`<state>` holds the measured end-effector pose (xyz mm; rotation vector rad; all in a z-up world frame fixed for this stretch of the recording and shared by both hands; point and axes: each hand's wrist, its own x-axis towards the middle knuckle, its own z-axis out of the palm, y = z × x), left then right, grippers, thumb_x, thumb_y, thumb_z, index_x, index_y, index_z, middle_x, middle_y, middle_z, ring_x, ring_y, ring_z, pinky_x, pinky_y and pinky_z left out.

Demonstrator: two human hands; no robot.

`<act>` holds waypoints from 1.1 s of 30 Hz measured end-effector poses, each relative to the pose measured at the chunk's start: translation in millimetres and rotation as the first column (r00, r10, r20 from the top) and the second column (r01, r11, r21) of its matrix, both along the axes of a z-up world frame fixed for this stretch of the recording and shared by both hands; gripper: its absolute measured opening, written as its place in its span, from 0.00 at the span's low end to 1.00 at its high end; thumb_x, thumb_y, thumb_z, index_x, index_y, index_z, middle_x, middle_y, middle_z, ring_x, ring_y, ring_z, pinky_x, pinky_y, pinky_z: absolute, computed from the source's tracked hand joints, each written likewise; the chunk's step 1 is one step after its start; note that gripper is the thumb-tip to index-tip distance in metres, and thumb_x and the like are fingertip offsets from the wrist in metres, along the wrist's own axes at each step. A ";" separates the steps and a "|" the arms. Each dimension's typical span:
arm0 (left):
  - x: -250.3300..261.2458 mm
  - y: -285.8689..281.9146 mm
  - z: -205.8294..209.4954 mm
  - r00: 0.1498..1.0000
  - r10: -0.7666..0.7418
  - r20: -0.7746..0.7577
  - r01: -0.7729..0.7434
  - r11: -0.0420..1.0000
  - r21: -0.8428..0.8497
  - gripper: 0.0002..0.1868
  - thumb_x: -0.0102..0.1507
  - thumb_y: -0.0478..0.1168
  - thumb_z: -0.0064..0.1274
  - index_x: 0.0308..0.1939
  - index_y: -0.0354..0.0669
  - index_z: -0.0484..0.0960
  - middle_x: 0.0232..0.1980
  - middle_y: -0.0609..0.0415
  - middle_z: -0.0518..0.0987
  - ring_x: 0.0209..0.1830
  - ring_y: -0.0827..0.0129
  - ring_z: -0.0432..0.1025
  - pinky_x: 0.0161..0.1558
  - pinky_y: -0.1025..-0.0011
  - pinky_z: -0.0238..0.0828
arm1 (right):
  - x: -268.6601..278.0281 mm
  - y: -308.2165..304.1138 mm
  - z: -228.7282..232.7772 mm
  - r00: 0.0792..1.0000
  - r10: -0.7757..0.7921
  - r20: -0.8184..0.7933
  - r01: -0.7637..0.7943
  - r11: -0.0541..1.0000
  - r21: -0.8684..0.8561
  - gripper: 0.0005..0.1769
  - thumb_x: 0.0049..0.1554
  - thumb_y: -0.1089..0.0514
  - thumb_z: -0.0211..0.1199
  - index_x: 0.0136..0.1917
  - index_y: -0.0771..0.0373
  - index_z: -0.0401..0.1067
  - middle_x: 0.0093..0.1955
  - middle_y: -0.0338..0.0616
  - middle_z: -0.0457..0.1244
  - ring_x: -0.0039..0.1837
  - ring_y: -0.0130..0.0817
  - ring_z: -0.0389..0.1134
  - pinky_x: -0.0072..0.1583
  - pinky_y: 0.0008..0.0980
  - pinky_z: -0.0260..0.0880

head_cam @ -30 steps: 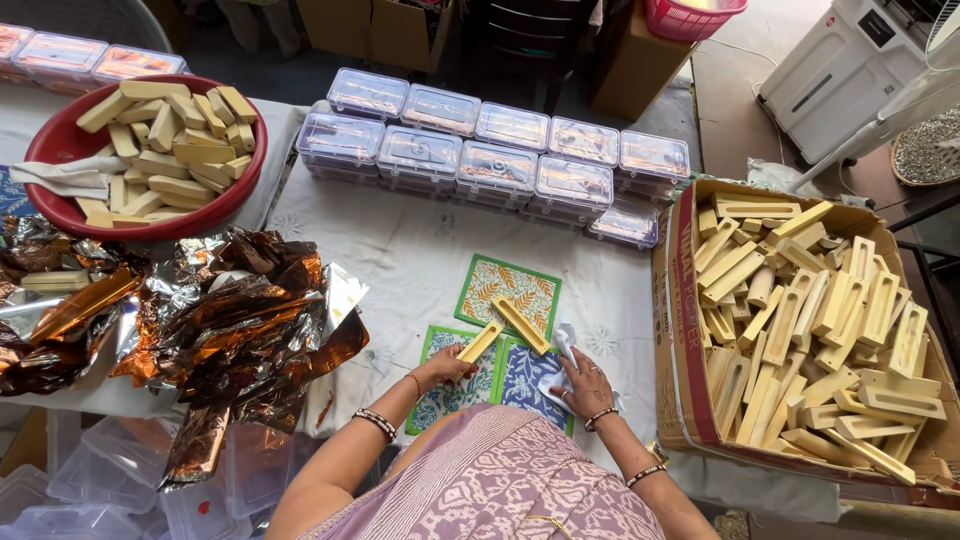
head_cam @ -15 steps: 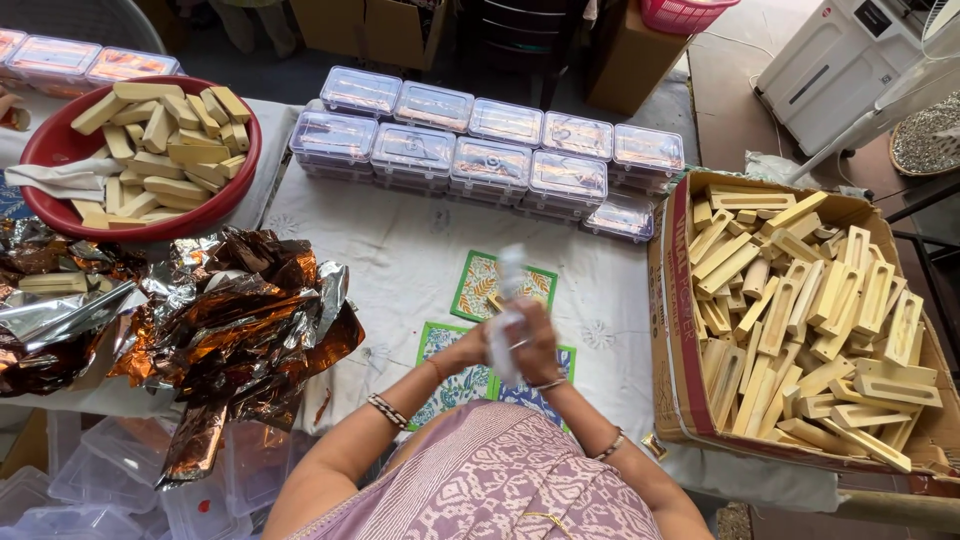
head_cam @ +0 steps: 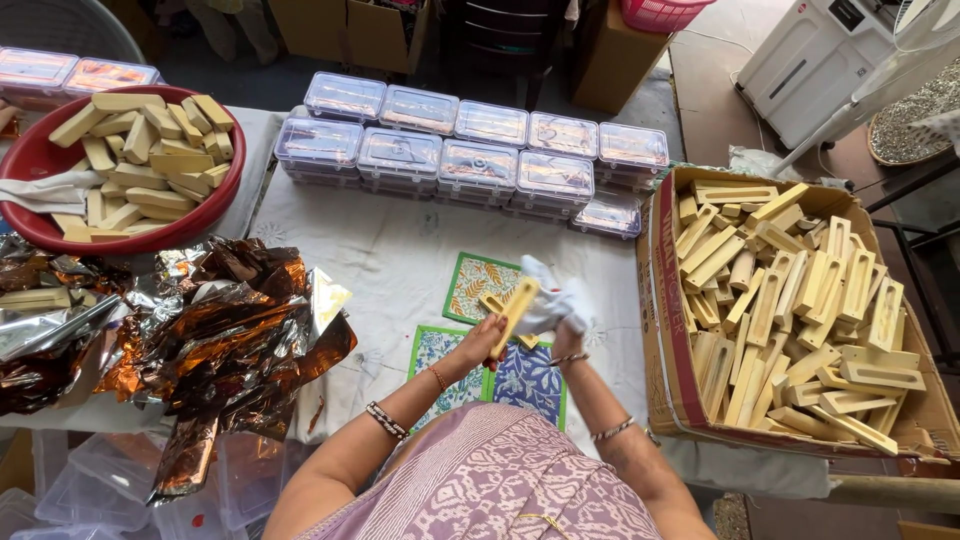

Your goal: The person arranges clear plastic containers on a table, then picks up wooden blocks from a cardboard box. They place each block on a sheet of copper-colored foil, wrap it tightly, and set the wrapped block aside. The person repeats this wrapping process for several blocks.

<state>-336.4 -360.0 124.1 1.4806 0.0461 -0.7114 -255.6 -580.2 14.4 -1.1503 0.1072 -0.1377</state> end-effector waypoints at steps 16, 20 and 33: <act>21.2 18.2 9.9 0.983 -0.027 0.182 -0.040 0.934 0.355 0.15 0.69 0.50 0.48 0.52 0.44 0.76 0.35 0.53 0.84 0.27 0.73 0.79 0.28 0.75 0.76 | -32.2 48.7 109.8 0.970 0.236 -0.065 -0.244 0.913 -0.327 0.20 0.68 0.46 0.57 0.59 0.66 0.69 0.49 0.43 0.69 0.47 0.25 0.69 0.49 0.28 0.73; 15.3 19.5 10.6 0.984 0.046 0.171 -0.077 0.980 0.183 0.13 0.70 0.45 0.47 0.53 0.42 0.74 0.34 0.52 0.84 0.27 0.72 0.80 0.30 0.75 0.79 | -58.4 52.0 68.4 0.921 0.250 -0.298 -0.353 0.859 -0.372 0.31 0.68 0.39 0.46 0.52 0.70 0.73 0.36 0.41 0.70 0.35 0.31 0.72 0.38 0.32 0.74; 0.8 41.1 -10.8 0.996 -0.054 -0.073 0.056 0.998 0.031 0.17 0.66 0.48 0.60 0.50 0.40 0.78 0.35 0.53 0.85 0.29 0.74 0.80 0.33 0.75 0.80 | -105.4 -5.6 -0.7 0.685 0.647 -0.334 -0.709 0.485 -0.512 0.22 0.59 0.63 0.48 0.65 0.66 0.69 0.58 0.45 0.70 0.58 0.27 0.73 0.59 0.22 0.72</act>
